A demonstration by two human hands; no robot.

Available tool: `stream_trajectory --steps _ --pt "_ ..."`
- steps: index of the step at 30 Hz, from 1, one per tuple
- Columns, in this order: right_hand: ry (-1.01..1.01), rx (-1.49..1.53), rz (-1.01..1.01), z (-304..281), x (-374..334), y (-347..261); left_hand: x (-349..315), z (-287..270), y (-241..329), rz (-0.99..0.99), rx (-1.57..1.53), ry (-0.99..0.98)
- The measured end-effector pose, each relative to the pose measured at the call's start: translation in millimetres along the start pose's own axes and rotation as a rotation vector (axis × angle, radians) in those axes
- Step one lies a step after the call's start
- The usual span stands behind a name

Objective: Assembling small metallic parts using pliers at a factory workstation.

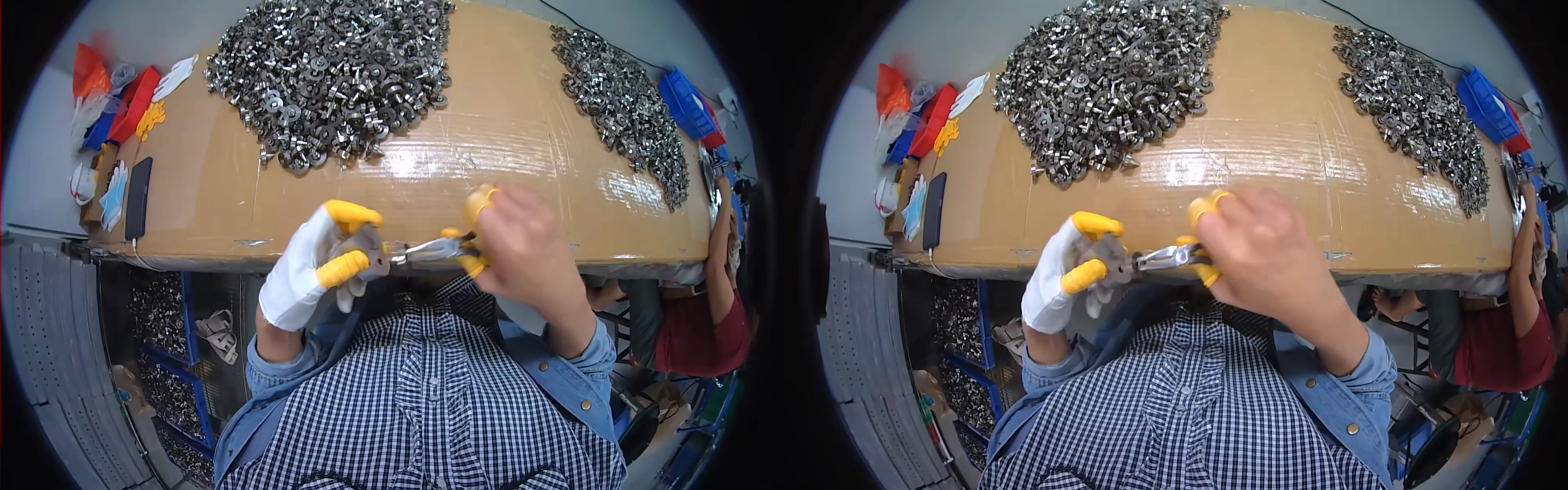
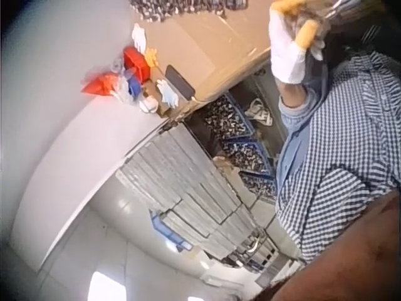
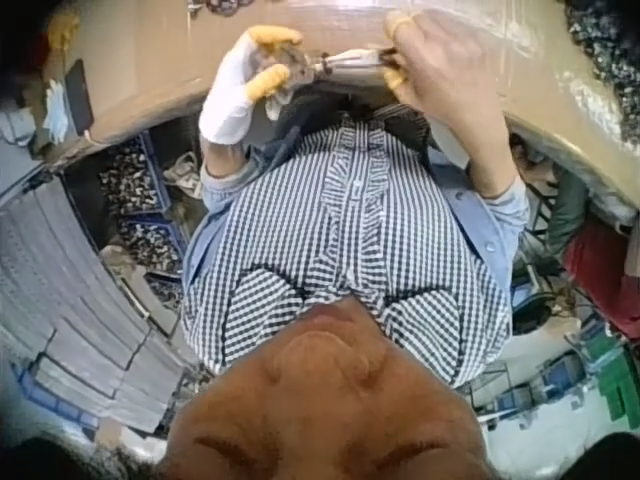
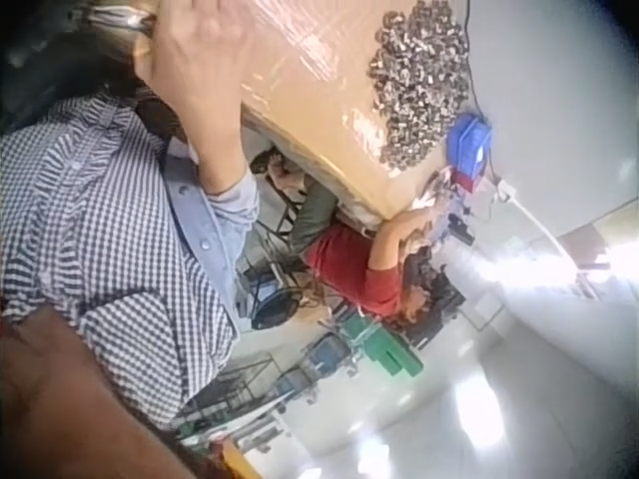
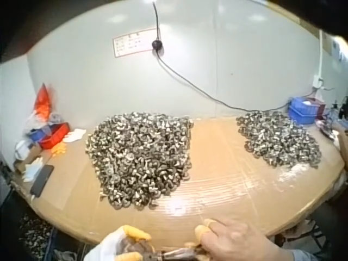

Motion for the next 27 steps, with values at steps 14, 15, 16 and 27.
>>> stream_trajectory --steps 14,15,16,27 --pt "0.118 -0.056 0.0 11.1 6.9 9.7 6.8 30.0 -16.4 0.471 0.699 0.187" --pt "0.32 -0.169 -0.154 9.6 5.0 8.6 5.2 26.4 -18.6 0.303 0.554 0.201" --pt "0.362 -0.217 -0.232 4.4 4.9 8.1 2.3 22.6 -18.4 0.307 0.554 0.21" --pt "0.061 0.798 0.004 11.9 14.3 -3.0 15.4 52.9 -26.1 0.095 -0.176 0.251"
Point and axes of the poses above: each hand's wrist, its own x-axis towards the middle knuckle, its own z-axis out of the palm, y = z × x, the point moved 2 cm from there along x, towards the middle knuckle, and after that the axes turned 8 degrees about z, right-handed, at the moved point
